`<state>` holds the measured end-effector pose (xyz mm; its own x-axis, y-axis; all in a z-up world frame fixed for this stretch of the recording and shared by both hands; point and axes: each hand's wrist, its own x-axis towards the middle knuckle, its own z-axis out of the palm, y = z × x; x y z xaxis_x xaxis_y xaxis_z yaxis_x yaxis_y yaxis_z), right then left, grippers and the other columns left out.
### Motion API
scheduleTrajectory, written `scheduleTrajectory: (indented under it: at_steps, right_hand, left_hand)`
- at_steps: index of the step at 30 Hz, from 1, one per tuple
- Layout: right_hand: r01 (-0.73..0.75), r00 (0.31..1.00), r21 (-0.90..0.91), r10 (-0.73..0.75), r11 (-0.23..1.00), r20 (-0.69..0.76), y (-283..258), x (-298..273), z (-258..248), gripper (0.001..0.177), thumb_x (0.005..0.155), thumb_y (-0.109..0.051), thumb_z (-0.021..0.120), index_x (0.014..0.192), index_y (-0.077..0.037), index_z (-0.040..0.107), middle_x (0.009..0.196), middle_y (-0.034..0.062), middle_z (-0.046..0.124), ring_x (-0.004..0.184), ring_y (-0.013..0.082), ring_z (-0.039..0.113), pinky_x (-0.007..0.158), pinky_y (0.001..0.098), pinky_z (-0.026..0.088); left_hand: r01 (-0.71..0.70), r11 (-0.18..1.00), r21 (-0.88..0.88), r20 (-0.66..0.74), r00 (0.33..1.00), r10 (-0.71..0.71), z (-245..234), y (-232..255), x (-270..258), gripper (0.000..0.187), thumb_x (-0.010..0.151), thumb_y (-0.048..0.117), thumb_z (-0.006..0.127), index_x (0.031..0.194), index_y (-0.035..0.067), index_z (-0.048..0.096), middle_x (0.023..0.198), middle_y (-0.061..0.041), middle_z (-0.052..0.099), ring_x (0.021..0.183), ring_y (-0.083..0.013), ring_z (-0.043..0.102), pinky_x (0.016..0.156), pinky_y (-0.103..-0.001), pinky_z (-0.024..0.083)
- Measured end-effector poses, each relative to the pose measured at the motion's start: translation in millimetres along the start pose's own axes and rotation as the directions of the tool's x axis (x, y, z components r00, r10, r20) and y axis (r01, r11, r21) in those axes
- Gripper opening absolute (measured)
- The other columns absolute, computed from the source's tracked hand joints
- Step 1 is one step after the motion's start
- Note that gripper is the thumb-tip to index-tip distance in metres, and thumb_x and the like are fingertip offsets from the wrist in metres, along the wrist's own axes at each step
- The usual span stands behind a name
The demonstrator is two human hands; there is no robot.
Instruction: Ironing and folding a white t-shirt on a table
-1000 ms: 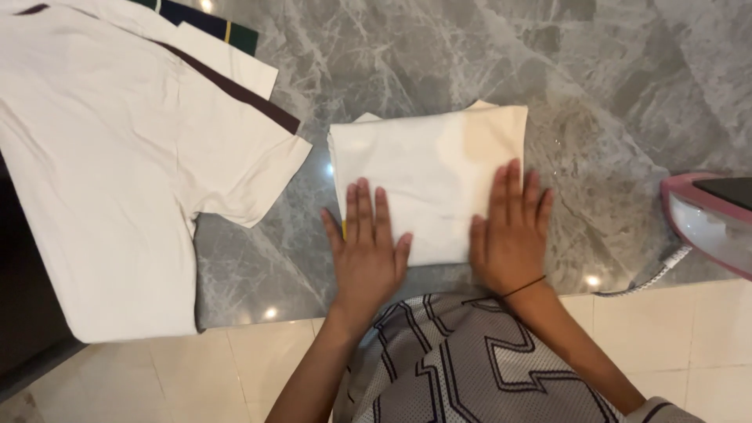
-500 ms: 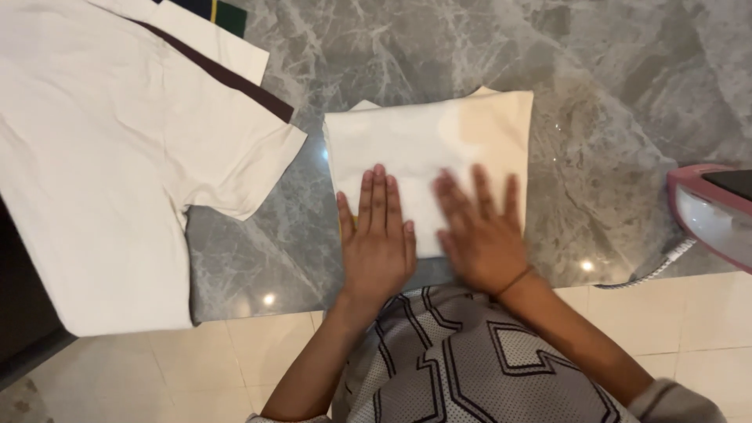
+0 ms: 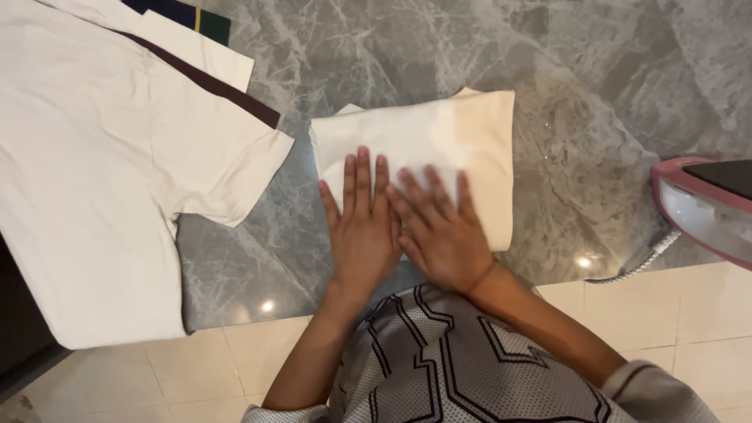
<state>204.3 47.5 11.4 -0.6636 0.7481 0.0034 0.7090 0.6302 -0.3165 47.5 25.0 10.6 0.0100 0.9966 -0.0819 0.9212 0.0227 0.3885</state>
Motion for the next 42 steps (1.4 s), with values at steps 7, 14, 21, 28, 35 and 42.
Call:
scheduleTrajectory:
  at_steps: [7,14,21,28,35,42]
  right_hand:
    - [-0.226,0.961,-0.1,0.238,0.969,0.141,47,-25,-15,0.073,0.103,-0.045,0.035,0.164,-0.008,0.024,0.17,0.0148,0.023,0.154,0.0467,0.015,0.119,0.0737,0.005]
    - [-0.321,0.947,-0.078,0.323,0.944,0.003,49,-4,-29,0.074,0.104,-0.038,0.042,0.163,0.001,0.022,0.169,0.0256,0.018,0.153,0.0503,0.015,0.118,0.0708,0.008]
    - [-0.201,0.979,-0.026,0.202,0.979,0.036,50,49,-11,0.068,0.103,-0.046,0.039,0.165,-0.022,0.026,0.17,0.0112,0.022,0.156,0.0424,0.013,0.12,0.0677,0.005]
    - [-0.416,0.909,-0.077,0.41,0.906,-0.077,92,21,-19,0.071,0.103,-0.041,0.041,0.166,-0.013,0.024,0.169,0.0227,0.021,0.152,0.0511,0.009,0.114,0.0773,0.003]
    - [-0.239,0.97,-0.078,0.235,0.968,-0.06,48,34,-3,0.069,0.101,-0.04,0.04,0.165,-0.018,0.025,0.17,0.0145,0.021,0.153,0.0464,0.015,0.118,0.0702,0.008]
    - [-0.358,0.932,-0.192,0.362,0.914,-0.018,79,22,-16,0.069,0.101,-0.048,0.036,0.166,-0.033,0.021,0.17,0.0105,0.023,0.151,0.0487,0.021,0.117,0.0731,0.013]
  left_hand:
    - [0.188,0.982,-0.035,0.038,0.982,-0.186,-17,-16,-3,0.07,0.104,0.028,0.043,0.16,-0.007,0.019,0.167,-0.032,0.016,0.156,-0.0458,0.014,0.119,-0.068,0.009]
    - [0.045,0.995,0.084,-0.169,0.985,-0.031,-19,-2,11,0.063,0.105,0.031,0.048,0.157,-0.002,0.035,0.161,-0.03,0.033,0.153,-0.0471,0.023,0.113,-0.078,0.005]
    - [0.055,0.998,0.006,0.079,0.995,-0.055,-19,-9,35,0.072,0.107,0.045,0.039,0.163,0.005,0.019,0.17,-0.022,0.016,0.158,-0.0373,0.012,0.116,-0.077,0.003]
    - [0.148,0.986,0.071,-0.042,0.989,-0.145,-18,-22,20,0.07,0.108,0.039,0.037,0.16,-0.005,0.02,0.168,-0.028,0.013,0.157,-0.0408,0.012,0.111,-0.081,-0.002]
    - [-0.084,0.996,0.041,-0.084,0.993,0.088,-8,5,36,0.066,0.105,0.04,0.041,0.16,0.006,0.028,0.168,-0.025,0.021,0.156,-0.0413,0.018,0.111,-0.081,0.007]
    - [0.123,0.98,0.153,-0.108,0.988,-0.107,-15,-21,22,0.074,0.102,0.048,0.043,0.159,0.002,0.03,0.165,-0.025,0.027,0.155,-0.0378,0.022,0.108,-0.081,0.013]
